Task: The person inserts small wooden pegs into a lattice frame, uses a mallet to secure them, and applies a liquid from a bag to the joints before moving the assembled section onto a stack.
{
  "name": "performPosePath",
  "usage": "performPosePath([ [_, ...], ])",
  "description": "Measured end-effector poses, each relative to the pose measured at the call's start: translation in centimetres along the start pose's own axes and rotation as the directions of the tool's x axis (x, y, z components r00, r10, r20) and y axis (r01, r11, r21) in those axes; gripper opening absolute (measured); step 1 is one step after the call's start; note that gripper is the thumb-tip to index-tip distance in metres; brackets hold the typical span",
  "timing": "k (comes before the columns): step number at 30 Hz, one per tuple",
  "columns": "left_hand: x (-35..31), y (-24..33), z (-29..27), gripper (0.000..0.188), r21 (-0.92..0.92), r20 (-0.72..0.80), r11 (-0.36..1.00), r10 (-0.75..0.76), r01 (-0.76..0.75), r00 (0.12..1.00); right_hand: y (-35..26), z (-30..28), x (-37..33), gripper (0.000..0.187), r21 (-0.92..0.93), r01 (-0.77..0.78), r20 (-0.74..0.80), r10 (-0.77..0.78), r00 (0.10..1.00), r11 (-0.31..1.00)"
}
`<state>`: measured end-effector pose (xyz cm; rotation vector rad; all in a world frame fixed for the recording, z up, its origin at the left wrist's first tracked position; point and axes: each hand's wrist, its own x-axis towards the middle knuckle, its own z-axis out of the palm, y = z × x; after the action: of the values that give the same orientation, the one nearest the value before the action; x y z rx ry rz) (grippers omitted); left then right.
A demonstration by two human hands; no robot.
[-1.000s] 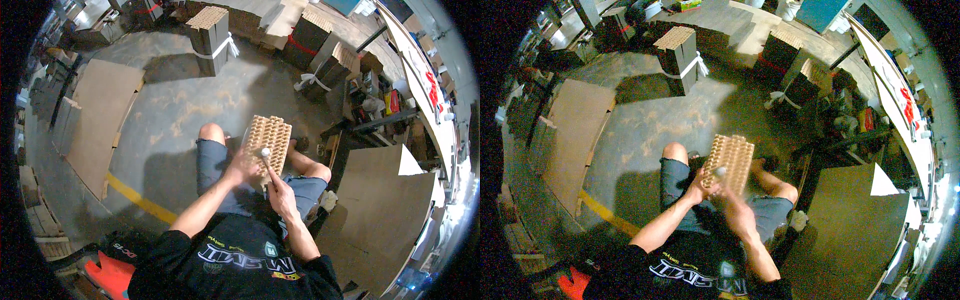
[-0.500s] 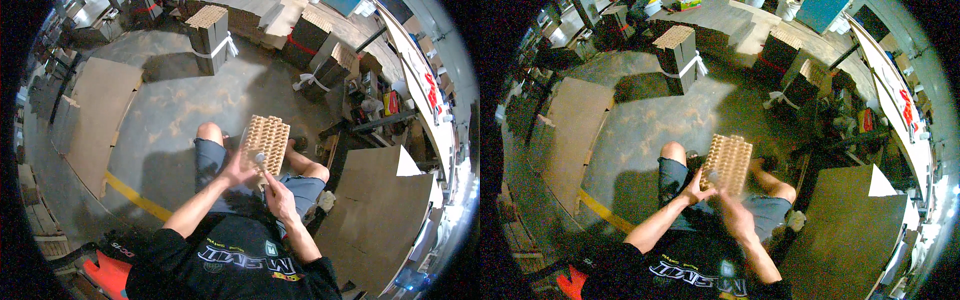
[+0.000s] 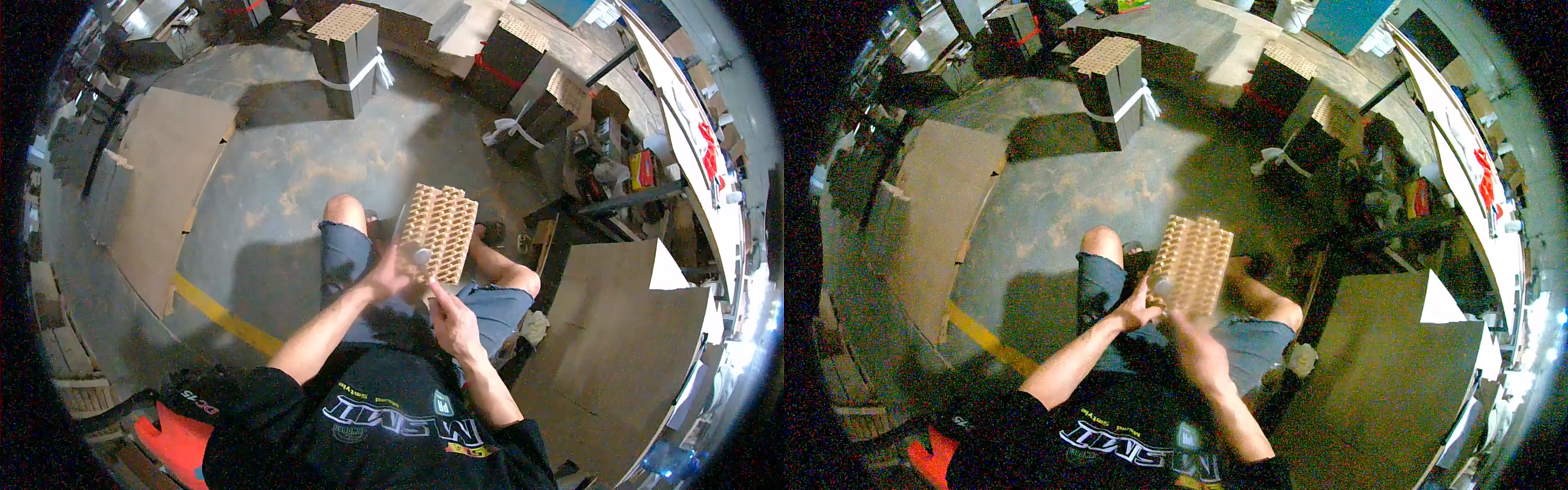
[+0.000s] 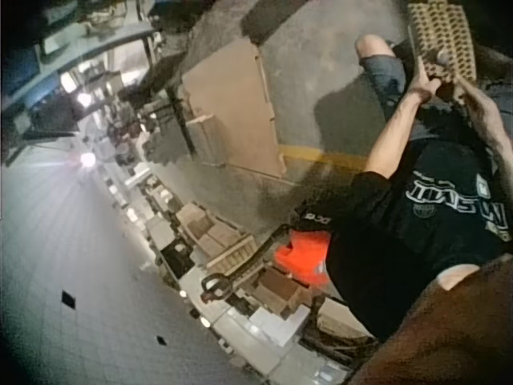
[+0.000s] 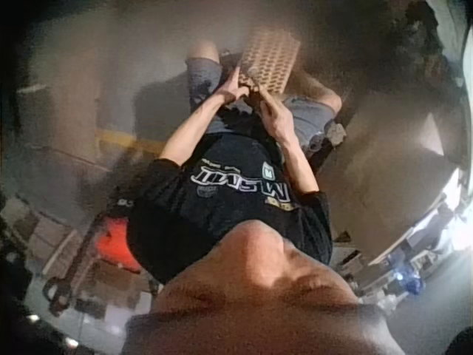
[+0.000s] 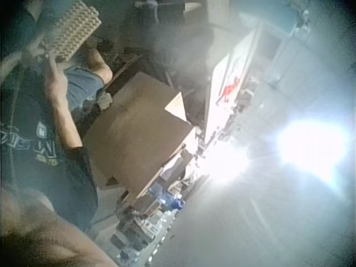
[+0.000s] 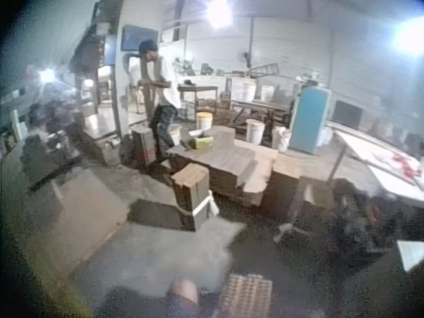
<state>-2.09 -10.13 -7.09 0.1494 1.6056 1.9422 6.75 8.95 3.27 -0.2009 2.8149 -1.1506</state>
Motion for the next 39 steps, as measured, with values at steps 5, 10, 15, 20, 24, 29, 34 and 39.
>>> performPosePath([
  [5, -0.1, 1.7, 0.5, 0.096, 0.121, -0.04, 0.987, -0.105, 0.109, 0.994, -0.1, 1.0, -0.3, 0.05, -0.043, -0.17, 0.154, 0.175, 0.973, 0.985],
  [10, 0.6, -2.1, -0.1, 0.096, 0.345, -0.116, 0.938, 0.054, -0.01, 0.992, -0.7, 0.0, -0.6, 0.052, 0.021, -0.144, 0.068, 0.143, 0.987, 0.989],
  [15, 0.8, 2.6, 1.1, 0.088, 0.043, -0.052, 0.999, -0.012, 0.015, 0.999, 0.4, 0.4, -0.5, 0.052, 0.073, -0.237, 0.089, 0.23, 0.969, 0.969],
  [20, 1.2, -1.1, 0.5, 0.094, 0.155, -0.123, 0.987, 0.053, -0.034, 0.991, -1.2, -0.8, -0.6, 0.048, 0.18, -0.131, -0.022, 0.138, 0.99, 0.975],
  [24, 0.9, -1.0, 0.2, 0.098, 0.097, -0.104, 0.992, -0.067, 0.077, 0.992, 0.4, 0.1, -1.4, 0.047, 0.058, -0.112, -0.033, 0.114, 0.993, 0.992],
  [29, -0.2, 2.4, 1.4, 0.097, -0.159, -0.089, 0.987, 0.02, -0.034, 0.996, -0.1, 0.0, -1.1, 0.046, 0.027, -0.135, 0.088, 0.132, 0.987, 0.99],
  [34, 0.5, 0.1, 0.5, 0.093, 0.253, -0.117, 0.967, 0.015, 0.016, 0.993, 1.0, 0.1, -3.2, 0.05, -0.064, -0.111, 0.086, 0.116, 0.99, 0.992],
  [39, 0.2, 3.5, 1.4, 0.071, 0.126, -0.106, 0.989, 0.085, -0.072, 0.991, 0.7, -0.2, -1.7, 0.049, -0.01, -0.091, 0.088, 0.092, 0.992, 0.996],
])
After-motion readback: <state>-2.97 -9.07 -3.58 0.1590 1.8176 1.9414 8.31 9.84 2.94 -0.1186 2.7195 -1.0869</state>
